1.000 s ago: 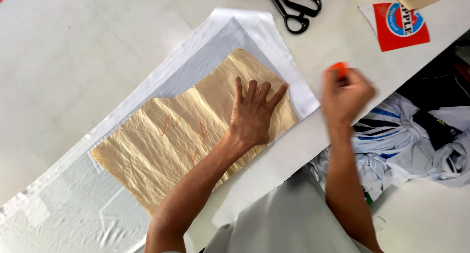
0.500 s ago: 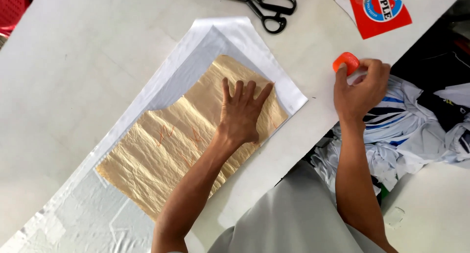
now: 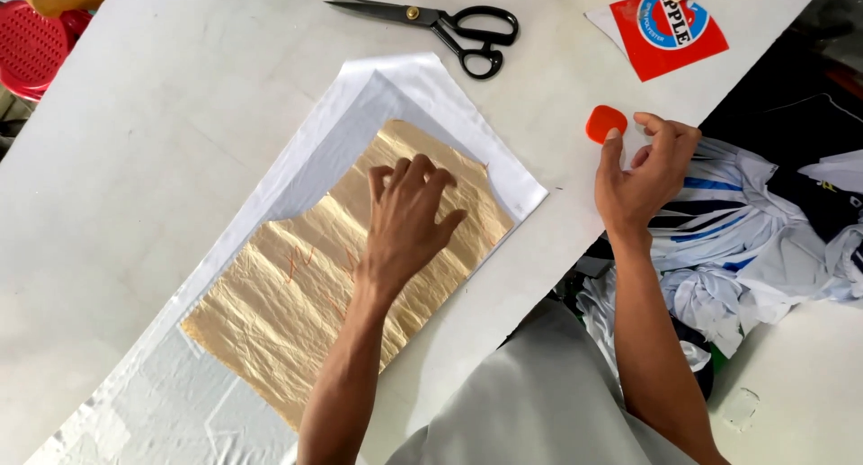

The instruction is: Aligning fabric on a cutting table, placing a paper pattern, marking the outline, and cutting the fabric with scissors.

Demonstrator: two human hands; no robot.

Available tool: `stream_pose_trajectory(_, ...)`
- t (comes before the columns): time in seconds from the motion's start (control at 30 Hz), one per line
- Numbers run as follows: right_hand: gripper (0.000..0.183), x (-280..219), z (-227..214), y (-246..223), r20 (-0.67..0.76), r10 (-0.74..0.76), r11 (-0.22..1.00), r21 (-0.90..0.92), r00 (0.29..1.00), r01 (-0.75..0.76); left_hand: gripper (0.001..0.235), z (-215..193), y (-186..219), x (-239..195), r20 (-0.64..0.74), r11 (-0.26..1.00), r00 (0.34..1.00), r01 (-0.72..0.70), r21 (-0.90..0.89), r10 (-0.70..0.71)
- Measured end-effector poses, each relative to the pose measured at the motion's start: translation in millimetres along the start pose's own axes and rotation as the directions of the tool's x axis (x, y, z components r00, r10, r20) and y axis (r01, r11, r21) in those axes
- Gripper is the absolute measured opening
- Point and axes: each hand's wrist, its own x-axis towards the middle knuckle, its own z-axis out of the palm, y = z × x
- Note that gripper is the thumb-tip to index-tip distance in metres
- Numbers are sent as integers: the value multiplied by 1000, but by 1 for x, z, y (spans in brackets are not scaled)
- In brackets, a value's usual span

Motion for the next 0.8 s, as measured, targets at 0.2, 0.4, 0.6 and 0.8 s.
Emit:
stream_pose_trajectory(0.2, 19, -3, 9, 18, -27, -17, 999, 45, 999, 19, 49, 31, 35, -18, -164, 955, 977, 86, -284, -136)
stream_pose_trajectory(0.4, 22, 12, 2, 42, -88, 179, 944, 295, 980, -146, 40, 58, 45, -15, -152, 911, 945, 222, -349, -289)
stream_pose_trajectory(0.6, 21, 76, 0, 111, -109, 58, 987, 154, 992, -41, 15, 62, 47, -16, -188, 932, 954, 164, -323, -233)
stream_pose_trajectory(0.8, 46, 97, 13, 128, 51, 175, 985, -13, 983, -174, 44, 73, 48, -15, -157, 914, 949, 204, -350, -272)
